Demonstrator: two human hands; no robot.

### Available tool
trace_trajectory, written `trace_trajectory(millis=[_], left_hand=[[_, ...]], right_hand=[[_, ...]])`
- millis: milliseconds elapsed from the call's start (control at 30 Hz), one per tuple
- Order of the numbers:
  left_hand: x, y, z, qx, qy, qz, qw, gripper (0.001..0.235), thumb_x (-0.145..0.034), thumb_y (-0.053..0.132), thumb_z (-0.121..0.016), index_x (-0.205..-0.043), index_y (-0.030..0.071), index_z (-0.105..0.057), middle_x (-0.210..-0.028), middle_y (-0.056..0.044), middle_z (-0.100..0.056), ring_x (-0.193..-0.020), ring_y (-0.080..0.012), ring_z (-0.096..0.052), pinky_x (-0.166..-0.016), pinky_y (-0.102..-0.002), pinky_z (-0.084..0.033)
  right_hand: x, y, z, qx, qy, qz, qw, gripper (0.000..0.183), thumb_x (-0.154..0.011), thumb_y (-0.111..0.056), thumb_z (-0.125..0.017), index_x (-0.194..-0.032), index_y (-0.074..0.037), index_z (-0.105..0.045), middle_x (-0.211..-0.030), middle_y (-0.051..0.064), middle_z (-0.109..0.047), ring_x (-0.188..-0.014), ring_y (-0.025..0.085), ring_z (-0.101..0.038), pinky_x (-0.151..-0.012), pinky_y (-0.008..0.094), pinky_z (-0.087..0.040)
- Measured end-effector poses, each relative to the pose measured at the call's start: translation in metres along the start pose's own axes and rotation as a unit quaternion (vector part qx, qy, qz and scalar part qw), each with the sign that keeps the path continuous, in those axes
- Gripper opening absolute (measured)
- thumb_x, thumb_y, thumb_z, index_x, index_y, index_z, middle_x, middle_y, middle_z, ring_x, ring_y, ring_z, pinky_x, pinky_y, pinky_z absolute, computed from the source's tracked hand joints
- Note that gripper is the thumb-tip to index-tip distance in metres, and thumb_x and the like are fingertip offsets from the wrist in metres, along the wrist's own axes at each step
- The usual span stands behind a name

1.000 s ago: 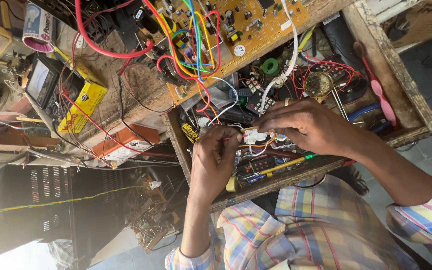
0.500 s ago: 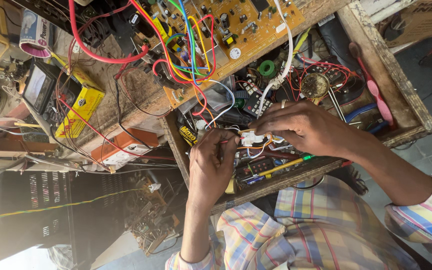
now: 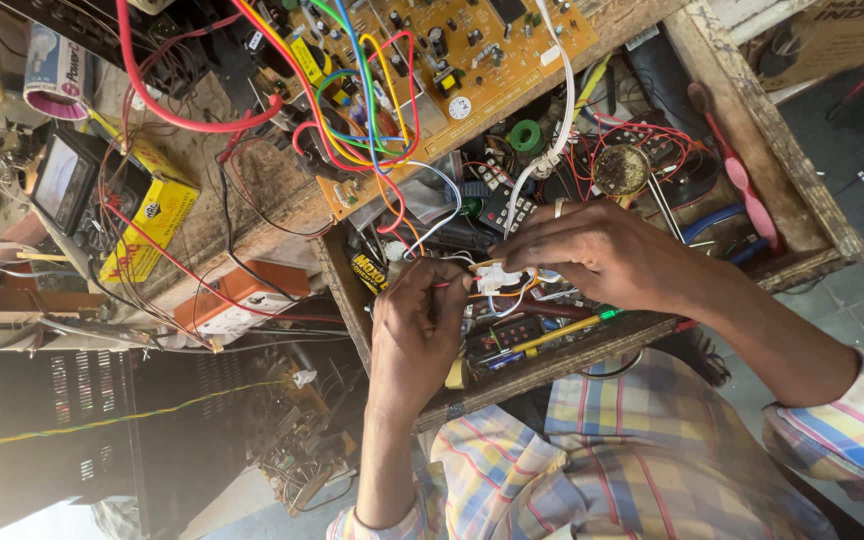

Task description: The person solders a small green circuit board using a soldering iron and solder wire. They then wipe the board with a white cloth and use a screwdriver to adjust components on the board.

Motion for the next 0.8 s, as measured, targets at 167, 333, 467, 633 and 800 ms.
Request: trace_trajectory(millis=[167, 333, 467, 633, 800], left_hand=[[-0.0004, -0.0005, -0.0003, 0.013, 0.0, -0.002, 1.0, 0.007, -0.095, 0.01, -0.072, -0.094, 0.004, -0.069, -0.068, -0.005, -0.058, -0.055, -0.0126, -0.048, -0.052, -0.031, -0.039], [0.0002, 0.0008, -0.0003, -0.003, 0.004, -0.01, 1.0, 0.007, -0.094, 0.01, -0.072, -0.093, 0.004, -0.069, -0.068, -0.005, -0.057, -0.056, -0.0136, -0.05, -0.053, -0.031, -0.04], [0.0001, 0.0012, -0.0002, -0.003, 0.009, -0.014, 1.0, 0.007, -0.095, 0.01, -0.072, -0.093, 0.004, -0.068, -0.07, -0.005, -0.059, -0.057, -0.0138, -0.052, -0.054, -0.031, -0.042], [0.0014, 0.0006, -0.002, -0.017, 0.023, -0.031, 0.999, 0.007, -0.095, 0.009, -0.071, -0.092, 0.003, -0.067, -0.071, -0.006, -0.06, -0.058, -0.0148, -0.055, -0.055, -0.032, -0.043], [0.0018, -0.0012, -0.0035, -0.029, 0.036, -0.049, 0.998, 0.007, -0.095, 0.009, -0.071, -0.094, 0.004, -0.067, -0.075, -0.006, -0.062, -0.06, -0.0154, -0.056, -0.055, -0.032, -0.043]], right_hand=[[0.0007, 0.0012, -0.0012, 0.002, 0.004, -0.002, 1.0, 0.038, -0.075, 0.009, -0.07, -0.109, -0.006, -0.076, -0.122, 0.006, -0.075, -0.115, 0.027, -0.07, -0.093, 0.039, -0.057], [-0.0002, 0.0019, -0.0017, 0.002, 0.004, 0.007, 1.0, 0.039, -0.074, 0.01, -0.07, -0.109, -0.005, -0.076, -0.122, 0.007, -0.075, -0.114, 0.028, -0.07, -0.093, 0.039, -0.057], [-0.0002, 0.0027, -0.0018, -0.003, 0.003, 0.01, 1.0, 0.04, -0.073, 0.012, -0.069, -0.11, -0.005, -0.075, -0.122, 0.008, -0.075, -0.115, 0.028, -0.07, -0.094, 0.04, -0.058], [-0.0004, 0.0018, -0.0024, -0.012, 0.007, 0.016, 1.0, 0.04, -0.073, 0.012, -0.068, -0.109, -0.004, -0.075, -0.122, 0.008, -0.075, -0.114, 0.028, -0.07, -0.093, 0.04, -0.058], [-0.0024, 0.0007, -0.0011, -0.012, -0.002, 0.011, 1.0, 0.043, -0.076, 0.012, -0.066, -0.115, -0.003, -0.074, -0.122, 0.008, -0.075, -0.112, 0.028, -0.071, -0.092, 0.04, -0.058]])
Point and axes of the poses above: each hand's wrist, its own x-axis away from the middle knuckle, its own z-axis out of the back of the hand, y = z × x, the point moved 2 cm from there along -x, towards the middle knuckle
